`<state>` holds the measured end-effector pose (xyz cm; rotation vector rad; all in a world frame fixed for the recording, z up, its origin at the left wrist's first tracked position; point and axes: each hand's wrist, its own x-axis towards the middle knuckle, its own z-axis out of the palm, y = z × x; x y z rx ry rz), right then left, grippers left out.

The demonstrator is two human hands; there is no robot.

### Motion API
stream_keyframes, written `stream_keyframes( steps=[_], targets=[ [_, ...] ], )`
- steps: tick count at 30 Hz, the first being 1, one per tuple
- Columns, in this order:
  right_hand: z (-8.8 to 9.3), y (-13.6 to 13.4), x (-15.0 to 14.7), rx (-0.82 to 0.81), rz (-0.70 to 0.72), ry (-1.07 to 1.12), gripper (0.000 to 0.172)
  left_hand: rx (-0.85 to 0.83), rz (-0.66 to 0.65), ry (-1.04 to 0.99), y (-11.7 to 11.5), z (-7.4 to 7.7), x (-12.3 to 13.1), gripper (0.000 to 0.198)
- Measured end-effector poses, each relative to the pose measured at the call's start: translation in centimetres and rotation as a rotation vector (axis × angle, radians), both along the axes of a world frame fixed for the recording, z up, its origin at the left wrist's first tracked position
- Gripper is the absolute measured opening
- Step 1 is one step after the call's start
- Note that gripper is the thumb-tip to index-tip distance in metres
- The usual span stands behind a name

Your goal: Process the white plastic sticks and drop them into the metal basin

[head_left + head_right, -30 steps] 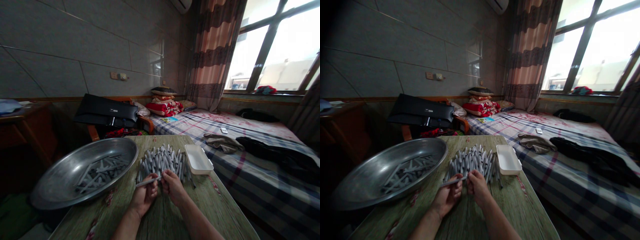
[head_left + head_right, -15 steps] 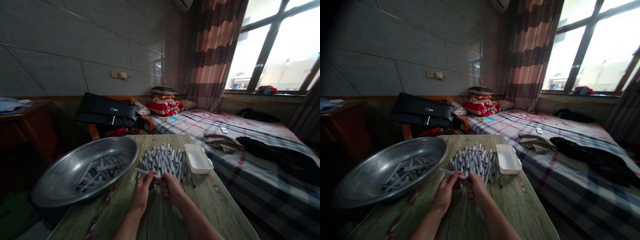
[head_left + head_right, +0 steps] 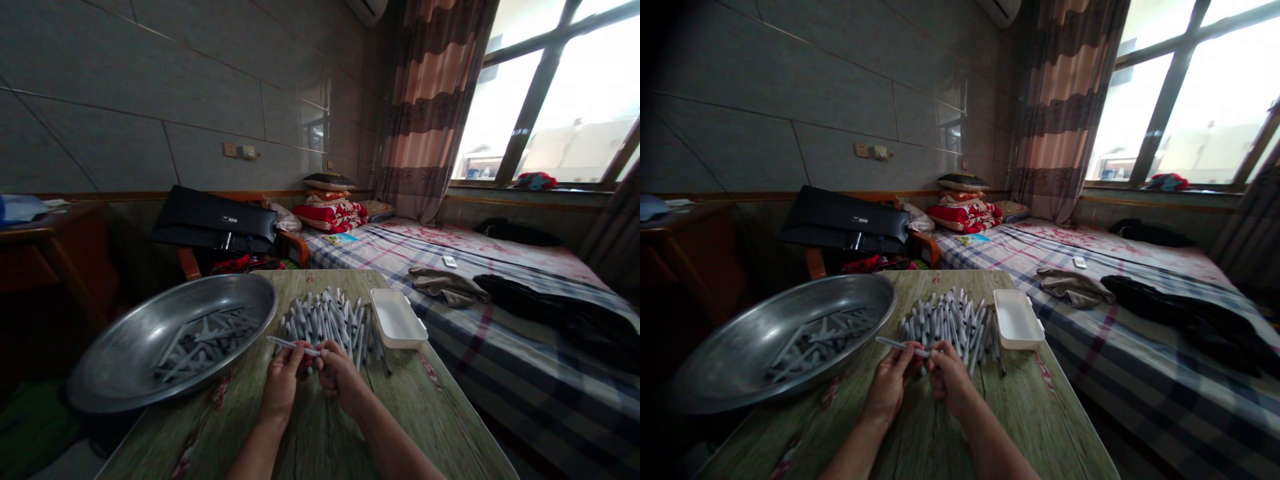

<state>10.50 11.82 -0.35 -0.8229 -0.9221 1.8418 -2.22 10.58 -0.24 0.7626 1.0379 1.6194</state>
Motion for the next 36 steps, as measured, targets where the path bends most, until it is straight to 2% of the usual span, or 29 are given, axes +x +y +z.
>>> stream_keyframes(
  steps=[5,9,13,19,22,25,28,31,33,36],
  targets=[
    [-0.29,0.07,0.04,-0.019,0.002,-0.105,0.05,0.0,0.011,0.015,0.0,0.23,0.18,0.041],
    [-0.15,0.03,0.07,-0.008,0.028,0.005,0.037,-0.005,0.025,0.005,0.12,-0.01,-0.03,0.04],
    [-0.07,0.17,0.11,-0.063,0.044,0.073,0.032,0.003,0.019,-0.001,0.18,-0.25,-0.1,0.039],
    [-0.45,0.11,0.17,-0.034,0.034,-0.086,0.044,-0.002,0.023,0.011,0.16,-0.24,0.06,0.039],
    [-0.2,-0.03,0.25,-0.028,0.063,0.02,0.034,0.018,0.034,0.023,0.23,-0.41,-0.1,0.038],
    [0.02,-0.01,0.32,-0.067,0.085,0.108,0.032,0.023,0.031,0.03,0.25,-0.53,-0.23,0.038],
    [-0.14,0.08,0.31,-0.113,0.103,0.05,0.035,0.019,0.017,0.035,0.2,-0.53,-0.21,0.039],
    [-0.23,-0.02,0.24,-0.057,0.076,-0.055,0.04,0.013,0.036,0.039,0.2,-0.53,-0.2,0.039],
    [-0.02,-0.17,0.21,-0.019,0.072,-0.034,0.034,0.011,0.051,0.033,0.23,-0.56,-0.25,0.039],
    [0.43,-0.32,0.27,-0.069,0.11,0.063,0.031,0.01,0.055,0.028,0.28,-0.61,-0.34,0.04]
  ],
)
